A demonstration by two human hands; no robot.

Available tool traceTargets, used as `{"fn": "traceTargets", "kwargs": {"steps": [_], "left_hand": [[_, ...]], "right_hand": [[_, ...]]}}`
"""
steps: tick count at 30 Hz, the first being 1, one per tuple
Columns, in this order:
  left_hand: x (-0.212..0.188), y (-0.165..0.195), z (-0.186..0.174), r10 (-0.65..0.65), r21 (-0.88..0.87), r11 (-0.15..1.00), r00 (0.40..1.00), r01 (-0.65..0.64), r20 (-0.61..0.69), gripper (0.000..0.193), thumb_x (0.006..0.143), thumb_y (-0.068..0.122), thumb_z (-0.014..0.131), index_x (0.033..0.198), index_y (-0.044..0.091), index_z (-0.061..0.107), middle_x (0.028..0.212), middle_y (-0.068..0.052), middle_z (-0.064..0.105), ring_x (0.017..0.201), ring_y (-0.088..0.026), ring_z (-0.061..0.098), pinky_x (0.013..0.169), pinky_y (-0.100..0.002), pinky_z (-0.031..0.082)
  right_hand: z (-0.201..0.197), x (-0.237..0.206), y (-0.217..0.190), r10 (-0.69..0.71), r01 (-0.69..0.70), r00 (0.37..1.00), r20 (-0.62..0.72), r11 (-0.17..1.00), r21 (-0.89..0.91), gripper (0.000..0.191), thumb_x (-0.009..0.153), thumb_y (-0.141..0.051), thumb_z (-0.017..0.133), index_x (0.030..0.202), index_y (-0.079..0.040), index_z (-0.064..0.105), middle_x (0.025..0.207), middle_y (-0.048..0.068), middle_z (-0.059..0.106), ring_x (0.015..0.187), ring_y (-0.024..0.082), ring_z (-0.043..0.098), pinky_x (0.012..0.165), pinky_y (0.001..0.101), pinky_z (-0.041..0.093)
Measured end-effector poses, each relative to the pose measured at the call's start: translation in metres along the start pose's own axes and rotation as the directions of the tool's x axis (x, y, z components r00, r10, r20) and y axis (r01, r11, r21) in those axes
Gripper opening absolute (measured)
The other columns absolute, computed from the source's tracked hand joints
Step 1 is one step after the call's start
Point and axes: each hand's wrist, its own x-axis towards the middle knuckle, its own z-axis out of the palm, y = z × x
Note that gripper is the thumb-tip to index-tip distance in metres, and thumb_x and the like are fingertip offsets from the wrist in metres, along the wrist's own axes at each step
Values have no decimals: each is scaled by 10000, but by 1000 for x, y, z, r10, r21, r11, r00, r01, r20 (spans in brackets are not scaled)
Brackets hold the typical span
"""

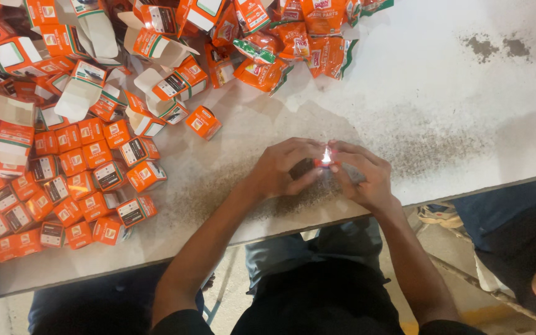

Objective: The person picks a plastic-wrapped item from the table, opens a small orange cardboard box, places the item inside, closes the box, and sets the finished box onto a large pile of completed boxes on the table, repeating this cycle continuously.

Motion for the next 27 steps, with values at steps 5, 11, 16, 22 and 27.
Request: {"fn": "traceTargets", "kwargs": {"steps": [5, 11, 16, 22, 27], "left_hand": [[0, 8, -5, 110, 131, 985, 993, -113, 29, 276, 867, 169, 815, 1103, 170, 671, 1327, -36, 656, 1240, -281, 658, 1014, -393, 561], [-4, 11, 3, 111, 297, 946, 991, -130, 80, 270, 888, 177, 805, 1105, 177, 646, 1377, -35, 607, 1270, -265, 628, 1036, -410, 537], [-9, 6, 8, 96, 369, 918, 984, -146, 152, 352, 842, 145, 764, 1172, 158, 642, 1426, -61, 590, 1351, -279, 571, 1109, -427, 483], [-6, -4, -7, 123, 498, 863, 992, -87, -39, 453, 930, 224, 756, 1352, 140, 613, 1500, -83, 516, 1427, -291, 491, 1220, -517, 377], [-19, -23, -56, -109, 631, 612, 842, 476, -529, 642, 872, 247, 780, 1424, 55, 514, 1523, -194, 453, 1421, -400, 417, 1185, -595, 327]], "right_hand": [[-3, -1, 4, -26, 24, 999, 40, 999, 33, 200, 840, 36, 723, 1006, -74, 744, 1230, 154, 728, 1147, 303, 739, 952, 364, 618], [-10, 2, 5, -63, 64, 990, 128, 998, 0, 209, 727, 2, 761, 911, -81, 707, 1295, 152, 696, 1106, 299, 716, 897, 383, 608], [-6, 2, 4, -72, 79, 986, 150, 996, -45, 263, 718, 4, 757, 952, -105, 704, 1363, 168, 650, 1140, 328, 703, 873, 385, 613], [4, -2, 9, 17, -25, 999, -36, 965, -259, 327, 809, -4, 736, 1119, -101, 703, 1425, 139, 620, 1315, 355, 606, 1076, 474, 520], [2, -3, 18, -30, -63, 973, -228, 920, -387, 453, 895, -24, 669, 1344, -1, 614, 1594, 225, 457, 1520, 465, 356, 1243, 568, 324]]}}
